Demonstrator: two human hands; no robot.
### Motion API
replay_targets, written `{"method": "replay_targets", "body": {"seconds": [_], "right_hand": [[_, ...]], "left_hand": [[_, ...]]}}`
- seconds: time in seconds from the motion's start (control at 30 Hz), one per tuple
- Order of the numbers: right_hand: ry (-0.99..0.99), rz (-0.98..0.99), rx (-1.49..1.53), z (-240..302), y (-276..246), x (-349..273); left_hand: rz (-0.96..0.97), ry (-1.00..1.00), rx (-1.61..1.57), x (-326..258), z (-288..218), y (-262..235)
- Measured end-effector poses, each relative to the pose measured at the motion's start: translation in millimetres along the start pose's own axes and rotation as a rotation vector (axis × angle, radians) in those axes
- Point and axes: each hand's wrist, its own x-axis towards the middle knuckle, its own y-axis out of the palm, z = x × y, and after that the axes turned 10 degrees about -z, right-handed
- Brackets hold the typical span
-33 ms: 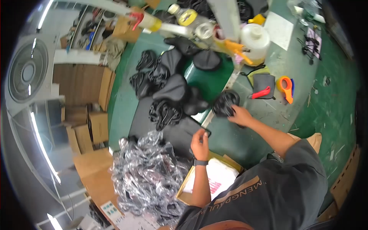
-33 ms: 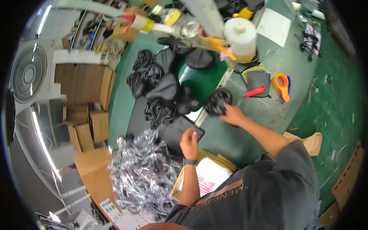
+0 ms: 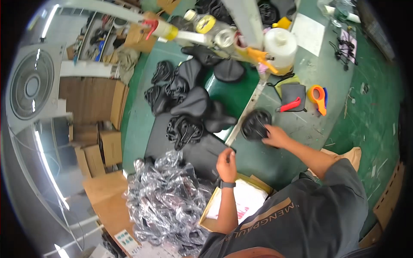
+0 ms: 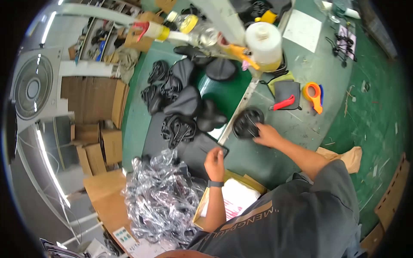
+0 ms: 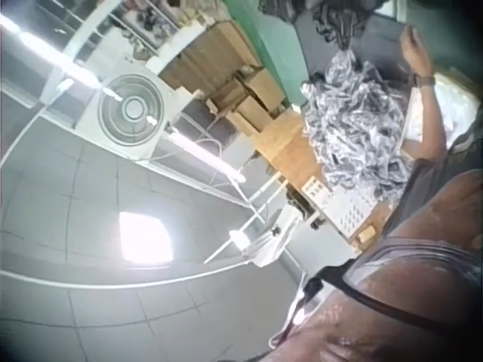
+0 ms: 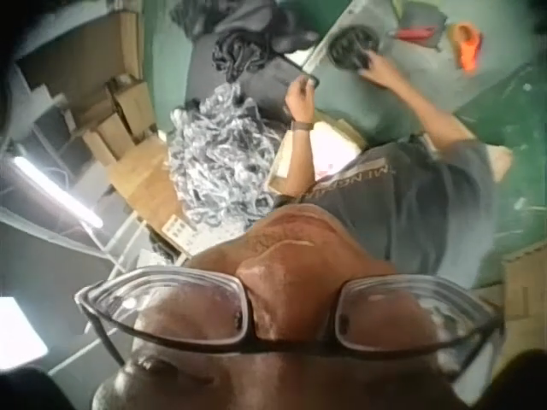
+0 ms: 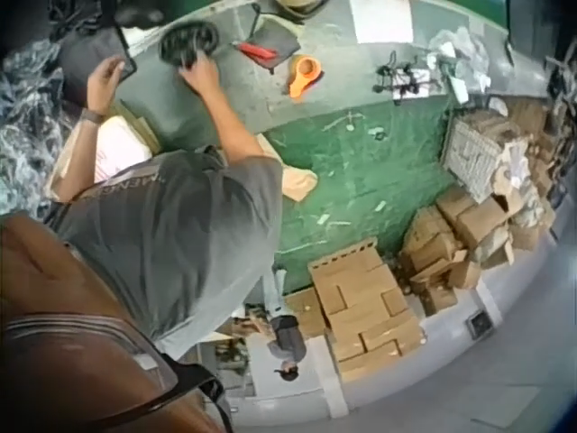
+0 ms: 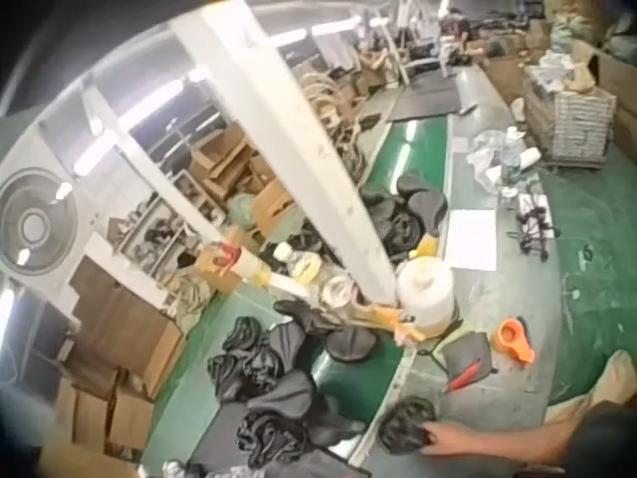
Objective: Packing individual bicycle seats into plastic bags along with instruction sheets and then placing them into a large shipping box.
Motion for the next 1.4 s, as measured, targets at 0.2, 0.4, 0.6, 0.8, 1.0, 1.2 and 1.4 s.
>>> {"method": "replay_targets", "body": {"seconds": [0.2,0.4,0.6,0.8,1.0,1.2,1.4], "right_hand": [[-0.073,-0.145,-0.391,-46.4,-62.5,-202.2],[-0.014,-0.125,-0.541,-78.9,-15.4,-202.9],[0.064,0.131,-0.645,-21.1,-9.9,-176.7],[-0.050,0.189,-1.040,73.4,-15.8,-257.8],[0.074,0.221,-0.978,-0.3,16.3,-301.0],[0.673,0.410,-0.050,49.8,15.6,-346.1],[0.542,0.431,0.378,133.8,65.0,-367.9]], "left_hand": [[-0.111,0.328,0.214,-119.1,-10.6,-0.9],[-0.152,-0.380,0.340,-246.0,76.3,-14.3],[-0.143,-0.311,0.141,-273.4,160.0,-5.7],[-0.486,-0.222,0.101,-317.1,154.1,-32.8],[-0.132,-0.522,0.191,-346.2,180.8,-50.4],[-0.682,-0.073,0.016,-360.0,180.6,-118.5],[-0.427,-0.384,-0.090,-406.6,133.4,-229.3]]}}
